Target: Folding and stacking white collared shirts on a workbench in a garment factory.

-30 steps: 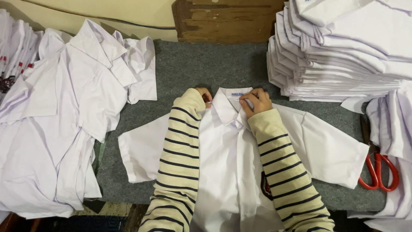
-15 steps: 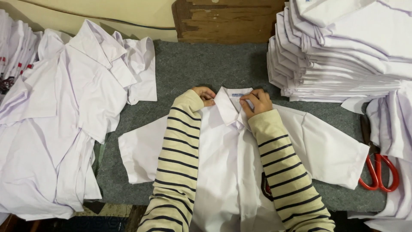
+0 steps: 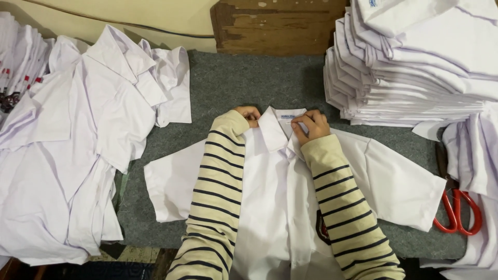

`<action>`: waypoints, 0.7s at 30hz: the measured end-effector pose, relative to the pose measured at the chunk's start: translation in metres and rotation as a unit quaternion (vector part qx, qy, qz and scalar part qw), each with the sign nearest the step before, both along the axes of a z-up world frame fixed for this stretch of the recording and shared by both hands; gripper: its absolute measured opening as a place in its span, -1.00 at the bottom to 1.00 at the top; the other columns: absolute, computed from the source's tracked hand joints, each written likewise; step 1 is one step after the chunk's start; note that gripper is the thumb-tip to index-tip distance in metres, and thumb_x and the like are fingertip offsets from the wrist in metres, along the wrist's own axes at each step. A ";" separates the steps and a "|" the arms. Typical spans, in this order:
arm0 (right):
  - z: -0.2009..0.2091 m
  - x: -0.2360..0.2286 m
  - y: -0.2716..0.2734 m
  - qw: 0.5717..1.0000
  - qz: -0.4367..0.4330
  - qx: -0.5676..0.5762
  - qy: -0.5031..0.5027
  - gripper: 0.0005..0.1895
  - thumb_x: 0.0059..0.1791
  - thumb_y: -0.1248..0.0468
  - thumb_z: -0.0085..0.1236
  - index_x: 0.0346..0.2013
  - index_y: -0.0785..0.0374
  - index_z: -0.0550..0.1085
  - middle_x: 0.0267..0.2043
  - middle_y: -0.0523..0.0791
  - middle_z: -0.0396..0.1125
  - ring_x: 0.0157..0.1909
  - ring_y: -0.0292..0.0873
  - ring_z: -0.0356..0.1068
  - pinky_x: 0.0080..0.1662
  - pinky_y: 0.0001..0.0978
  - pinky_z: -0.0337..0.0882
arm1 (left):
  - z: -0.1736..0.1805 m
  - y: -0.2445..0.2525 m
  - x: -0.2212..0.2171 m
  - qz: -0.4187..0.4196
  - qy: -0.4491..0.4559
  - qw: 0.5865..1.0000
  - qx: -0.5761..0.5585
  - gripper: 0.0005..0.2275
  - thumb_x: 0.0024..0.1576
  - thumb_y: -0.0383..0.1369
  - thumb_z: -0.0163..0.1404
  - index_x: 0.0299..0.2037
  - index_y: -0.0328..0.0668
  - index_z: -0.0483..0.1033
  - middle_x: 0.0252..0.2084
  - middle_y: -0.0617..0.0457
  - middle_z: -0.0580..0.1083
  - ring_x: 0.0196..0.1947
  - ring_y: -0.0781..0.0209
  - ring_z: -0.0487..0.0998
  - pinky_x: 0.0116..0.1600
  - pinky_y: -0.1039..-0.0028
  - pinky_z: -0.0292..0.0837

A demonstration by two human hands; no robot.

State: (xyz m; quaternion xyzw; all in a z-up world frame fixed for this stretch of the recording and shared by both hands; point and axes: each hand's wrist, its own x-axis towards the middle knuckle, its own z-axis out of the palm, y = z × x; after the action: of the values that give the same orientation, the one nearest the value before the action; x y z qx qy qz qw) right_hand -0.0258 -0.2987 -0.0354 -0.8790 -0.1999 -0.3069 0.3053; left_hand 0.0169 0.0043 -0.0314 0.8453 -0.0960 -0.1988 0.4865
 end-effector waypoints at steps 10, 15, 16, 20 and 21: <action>-0.002 0.003 -0.001 1.000 0.004 0.013 0.017 -0.93 -0.03 0.05 0.35 -0.27 -0.21 0.63 -0.17 -0.29 0.32 -0.14 -0.11 0.38 -0.01 -0.28 0.46 | -0.037 0.005 0.027 -0.016 0.016 0.999 -0.044 -0.79 0.05 -0.33 0.17 -0.11 0.16 0.60 -0.29 0.20 0.53 -0.25 0.30 0.51 -0.09 0.45 0.43; 0.000 0.002 -0.002 0.999 0.005 0.004 0.037 -0.92 -0.02 0.02 0.34 -0.26 -0.20 0.62 -0.16 -0.30 0.32 -0.13 -0.09 0.39 -0.02 -0.26 0.47 | -0.033 0.006 0.024 -0.023 0.014 0.997 -0.069 -0.77 0.04 -0.37 0.19 -0.10 0.13 0.61 -0.27 0.18 0.57 -0.24 0.30 0.54 -0.09 0.47 0.43; 0.000 0.001 -0.002 1.000 0.004 0.006 0.027 -0.93 -0.02 0.03 0.35 -0.27 -0.21 0.63 -0.16 -0.30 0.32 -0.13 -0.12 0.38 -0.01 -0.28 0.46 | -0.030 0.006 0.022 -0.023 0.018 0.997 -0.075 -0.77 0.05 -0.39 0.18 -0.09 0.10 0.61 -0.25 0.18 0.57 -0.22 0.30 0.52 -0.08 0.47 0.43; -0.003 0.002 -0.001 1.000 -0.002 0.011 0.016 -0.94 -0.04 0.05 0.37 -0.29 -0.21 0.63 -0.16 -0.31 0.33 -0.14 -0.14 0.38 -0.01 -0.33 0.45 | -0.034 0.009 0.024 -0.019 0.041 0.994 -0.103 -0.77 0.07 -0.40 0.17 -0.07 0.04 0.62 -0.25 0.18 0.57 -0.22 0.31 0.52 -0.05 0.47 0.43; 0.001 0.002 0.000 1.000 -0.002 0.012 0.014 -0.94 -0.04 0.05 0.37 -0.29 -0.21 0.63 -0.16 -0.31 0.33 -0.14 -0.14 0.38 -0.01 -0.33 0.45 | -0.037 0.010 0.027 -0.019 0.039 0.994 -0.103 -0.77 0.07 -0.40 0.17 -0.07 0.04 0.62 -0.25 0.18 0.57 -0.22 0.31 0.52 -0.05 0.47 0.43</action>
State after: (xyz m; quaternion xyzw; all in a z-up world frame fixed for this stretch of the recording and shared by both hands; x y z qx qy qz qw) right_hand -0.0237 -0.2991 -0.0347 -0.8798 -0.1907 -0.2978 0.3178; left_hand 0.0440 0.0143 -0.0680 0.7807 -0.1128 -0.2294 0.5702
